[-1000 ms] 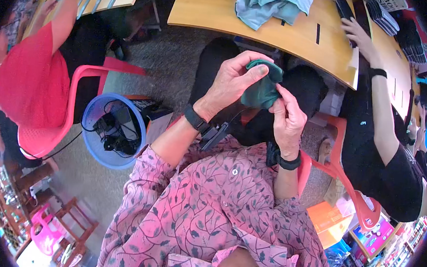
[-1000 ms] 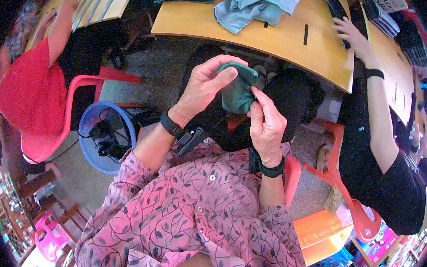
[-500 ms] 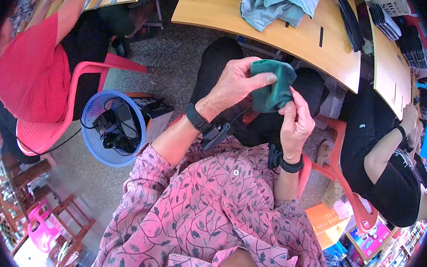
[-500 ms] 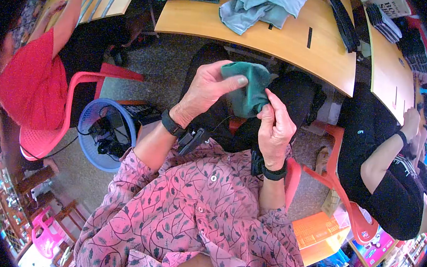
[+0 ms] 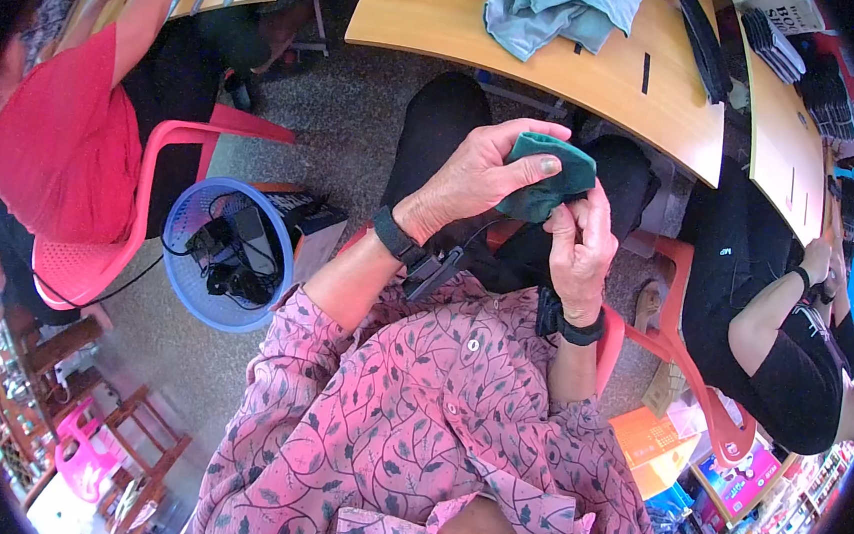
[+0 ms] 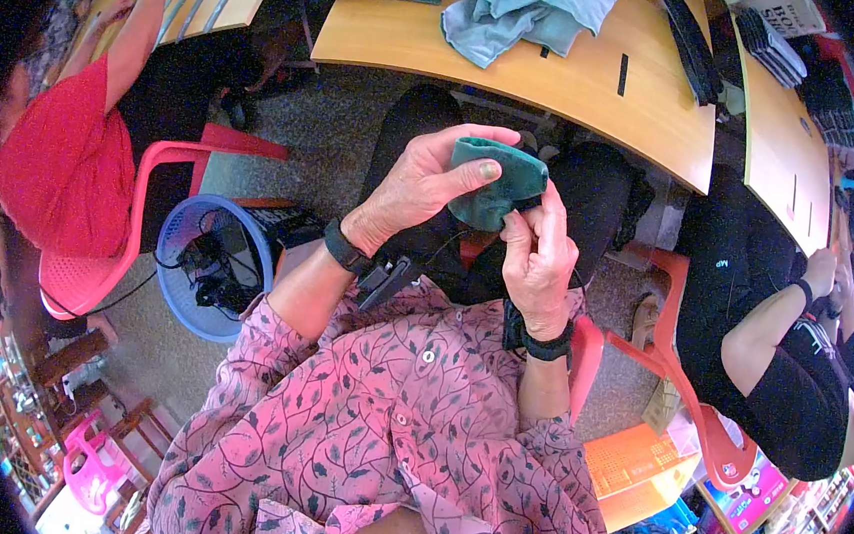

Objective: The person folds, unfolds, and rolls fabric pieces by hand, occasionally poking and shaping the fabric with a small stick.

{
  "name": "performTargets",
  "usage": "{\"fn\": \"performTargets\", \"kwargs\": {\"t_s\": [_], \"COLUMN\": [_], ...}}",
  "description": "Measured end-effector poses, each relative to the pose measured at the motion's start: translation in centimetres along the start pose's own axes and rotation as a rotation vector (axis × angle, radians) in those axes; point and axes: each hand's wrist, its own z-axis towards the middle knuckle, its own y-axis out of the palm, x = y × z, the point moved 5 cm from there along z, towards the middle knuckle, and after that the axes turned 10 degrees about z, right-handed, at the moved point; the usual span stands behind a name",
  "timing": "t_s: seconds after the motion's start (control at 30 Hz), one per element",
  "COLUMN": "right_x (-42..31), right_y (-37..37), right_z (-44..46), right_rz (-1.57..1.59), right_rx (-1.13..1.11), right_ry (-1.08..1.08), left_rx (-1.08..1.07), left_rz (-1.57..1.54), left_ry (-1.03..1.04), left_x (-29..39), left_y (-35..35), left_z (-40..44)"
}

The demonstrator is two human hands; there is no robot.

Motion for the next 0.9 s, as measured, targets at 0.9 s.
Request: {"fn": "performTargets", "kwargs": {"t_s": [0.9], "right_x": [-0.3], "right_y": [-0.4], "right_z": [-0.1], "right_rz": [0.065], "right_rx": [0.05], "right_ry": [0.072], "left_rx": [-0.042], "left_rz": [-0.091], "left_ry": [-0.014], "left_x": [0.0], "left_y": [0.0], "left_z": [-0.1]}}
